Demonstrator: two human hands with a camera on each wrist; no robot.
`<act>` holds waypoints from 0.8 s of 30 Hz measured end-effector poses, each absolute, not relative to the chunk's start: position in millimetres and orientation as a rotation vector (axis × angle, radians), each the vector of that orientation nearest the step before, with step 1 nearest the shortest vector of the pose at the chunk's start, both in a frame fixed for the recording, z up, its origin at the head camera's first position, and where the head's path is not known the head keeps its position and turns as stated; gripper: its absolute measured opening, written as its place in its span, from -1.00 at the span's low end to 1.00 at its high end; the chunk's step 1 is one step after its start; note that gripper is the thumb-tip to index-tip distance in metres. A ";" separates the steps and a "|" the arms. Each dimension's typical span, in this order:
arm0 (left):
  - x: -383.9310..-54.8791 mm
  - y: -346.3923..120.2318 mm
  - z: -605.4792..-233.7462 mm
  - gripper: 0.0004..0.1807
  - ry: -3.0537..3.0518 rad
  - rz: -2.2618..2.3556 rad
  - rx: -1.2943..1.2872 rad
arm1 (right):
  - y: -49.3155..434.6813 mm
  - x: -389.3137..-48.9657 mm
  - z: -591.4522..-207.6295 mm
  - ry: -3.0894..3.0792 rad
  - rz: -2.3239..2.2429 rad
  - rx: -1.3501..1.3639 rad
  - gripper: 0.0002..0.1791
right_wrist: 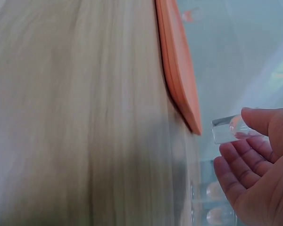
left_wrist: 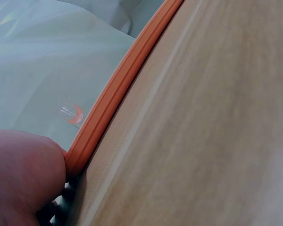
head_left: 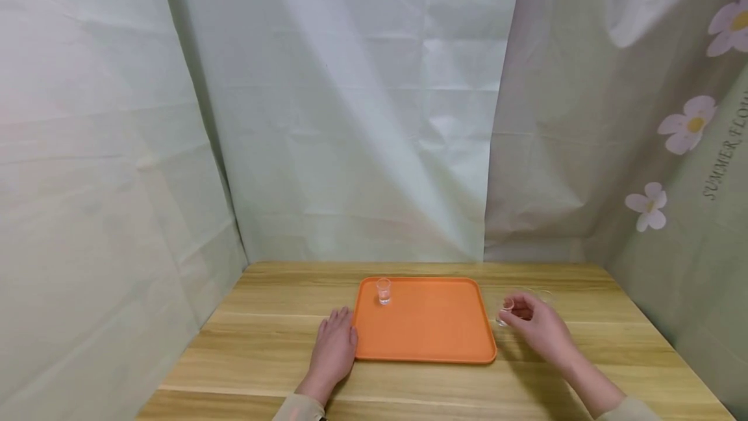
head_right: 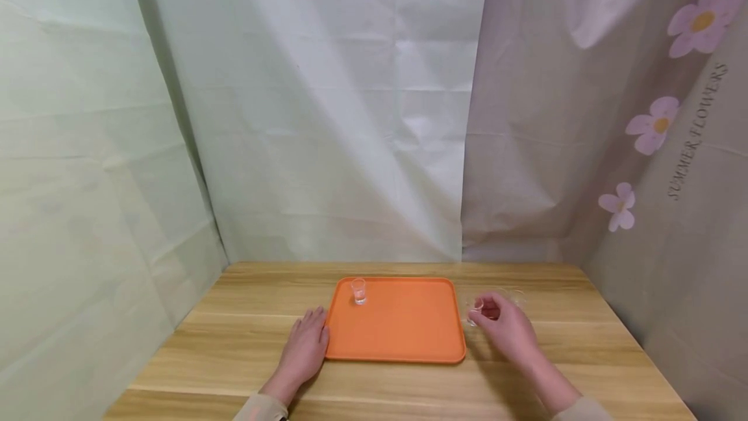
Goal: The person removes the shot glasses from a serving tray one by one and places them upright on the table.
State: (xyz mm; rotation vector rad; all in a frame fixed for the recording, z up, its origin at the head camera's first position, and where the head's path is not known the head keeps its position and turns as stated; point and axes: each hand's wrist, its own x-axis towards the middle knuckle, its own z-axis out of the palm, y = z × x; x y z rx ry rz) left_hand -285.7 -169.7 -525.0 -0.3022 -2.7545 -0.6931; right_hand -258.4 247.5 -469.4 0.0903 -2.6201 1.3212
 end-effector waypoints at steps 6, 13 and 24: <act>-284.8 -170.0 -524.3 -0.54 -2.750 -0.708 -0.297 | 261.8 -253.7 -473.6 -2.645 1.250 0.068 -0.59; -284.9 -169.9 -524.3 -0.55 -2.745 -0.698 -0.301 | 274.9 -249.9 -477.3 -2.630 1.177 0.059 -0.71; -285.3 -170.0 -525.8 -0.54 -2.744 -0.703 -0.297 | 288.8 -245.7 -480.8 -2.663 1.144 0.018 -0.65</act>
